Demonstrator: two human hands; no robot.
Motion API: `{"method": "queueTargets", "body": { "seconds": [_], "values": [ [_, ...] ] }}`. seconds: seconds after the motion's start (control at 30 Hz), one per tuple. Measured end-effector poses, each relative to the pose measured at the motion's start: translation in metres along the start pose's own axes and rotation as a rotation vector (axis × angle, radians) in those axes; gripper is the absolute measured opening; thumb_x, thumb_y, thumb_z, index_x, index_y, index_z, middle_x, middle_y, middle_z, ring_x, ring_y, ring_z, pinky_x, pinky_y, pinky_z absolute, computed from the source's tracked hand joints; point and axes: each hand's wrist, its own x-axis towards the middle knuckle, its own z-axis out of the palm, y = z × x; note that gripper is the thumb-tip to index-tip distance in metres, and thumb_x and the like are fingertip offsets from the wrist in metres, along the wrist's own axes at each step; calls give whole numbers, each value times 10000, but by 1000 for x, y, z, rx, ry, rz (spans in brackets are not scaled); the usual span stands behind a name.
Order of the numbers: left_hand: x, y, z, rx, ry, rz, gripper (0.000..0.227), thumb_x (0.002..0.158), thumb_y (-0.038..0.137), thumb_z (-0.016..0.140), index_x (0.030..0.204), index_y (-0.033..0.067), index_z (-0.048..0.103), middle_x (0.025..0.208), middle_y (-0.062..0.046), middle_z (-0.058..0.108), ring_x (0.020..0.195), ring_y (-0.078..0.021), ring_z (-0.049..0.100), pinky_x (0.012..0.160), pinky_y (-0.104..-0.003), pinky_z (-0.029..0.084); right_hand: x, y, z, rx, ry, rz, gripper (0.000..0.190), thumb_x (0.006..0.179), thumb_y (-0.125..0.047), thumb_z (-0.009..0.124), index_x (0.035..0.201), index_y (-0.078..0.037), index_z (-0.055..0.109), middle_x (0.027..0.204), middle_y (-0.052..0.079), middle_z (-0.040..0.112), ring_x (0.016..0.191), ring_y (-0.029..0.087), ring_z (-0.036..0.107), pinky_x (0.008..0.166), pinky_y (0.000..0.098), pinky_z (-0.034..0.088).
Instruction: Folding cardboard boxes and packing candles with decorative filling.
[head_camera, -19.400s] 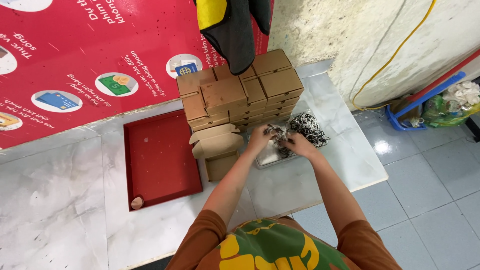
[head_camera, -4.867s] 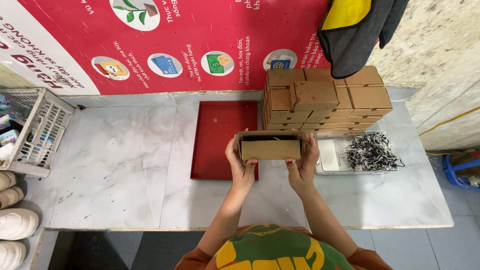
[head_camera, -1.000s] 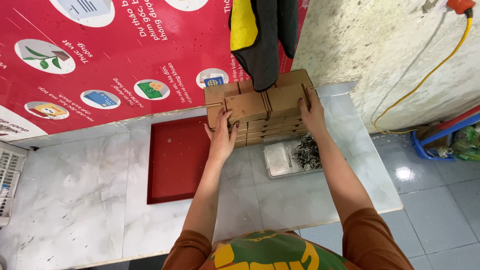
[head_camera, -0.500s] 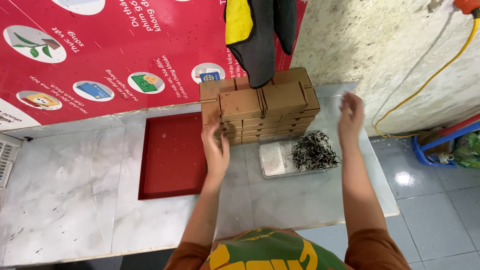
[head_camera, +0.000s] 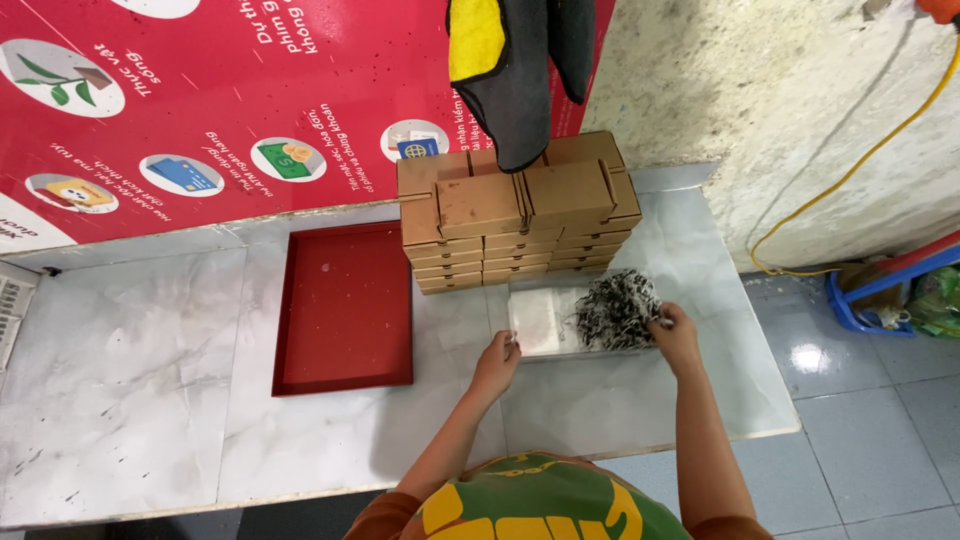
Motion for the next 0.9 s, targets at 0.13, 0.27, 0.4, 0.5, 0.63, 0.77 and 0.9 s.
{"method": "queueTargets", "body": {
  "seconds": [0.13,0.27,0.4,0.5,0.63,0.77,0.9],
  "values": [
    [-38,18,-48,145,41,-107,458,1005,221,556,1419,37,490,1250,-164,684,1126,-277,683,976,-392,540,-27,-4,33,-34,-18,-49,403,931,-204,723,1266,12,659,1155,130,712,978,198,679,795,344,546],
    [-61,8,-86,135,186,-160,400,1025,176,484,1405,61,537,1109,-173,712,973,-293,701,886,-404,544,-50,-24,71,78,-144,61,378,1021,-243,611,1331,-37,672,1169,113,735,1017,195,658,865,334,506],
    [-80,23,-113,97,231,-267,417,1053,182,435,1448,86,525,1008,-222,713,886,-341,713,842,-416,541,-58,-37,99,126,-201,-57,368,1030,-174,567,1355,-19,642,1239,112,686,999,213,661,868,326,502],
    [-60,-35,-107,74,302,-105,446,1038,168,458,1469,61,502,1092,-226,710,963,-337,703,884,-413,540,-61,-56,103,119,-209,-80,364,1025,-151,556,1354,-15,630,1234,118,667,975,198,665,819,322,515],
    [-55,-33,-106,66,286,-67,468,1058,167,426,1514,62,446,1238,-213,678,1084,-327,677,954,-412,515,-62,-70,104,108,-180,-114,366,1028,-140,537,1364,-24,623,1192,109,697,944,177,670,783,305,522],
    [-57,-1,-110,70,250,-131,484,1059,182,397,1534,89,421,1319,-191,645,1147,-324,657,987,-401,503,-60,-78,101,97,-135,-152,379,1028,-130,536,1386,-47,625,1114,119,728,900,180,650,767,310,510],
    [-62,11,-113,62,224,-153,485,1058,190,392,1533,103,429,1314,-183,656,1157,-317,663,999,-387,504,-58,-82,98,82,-169,-55,375,1052,-143,540,1409,-76,634,1050,146,734,856,185,618,732,329,500]
  ]
}}
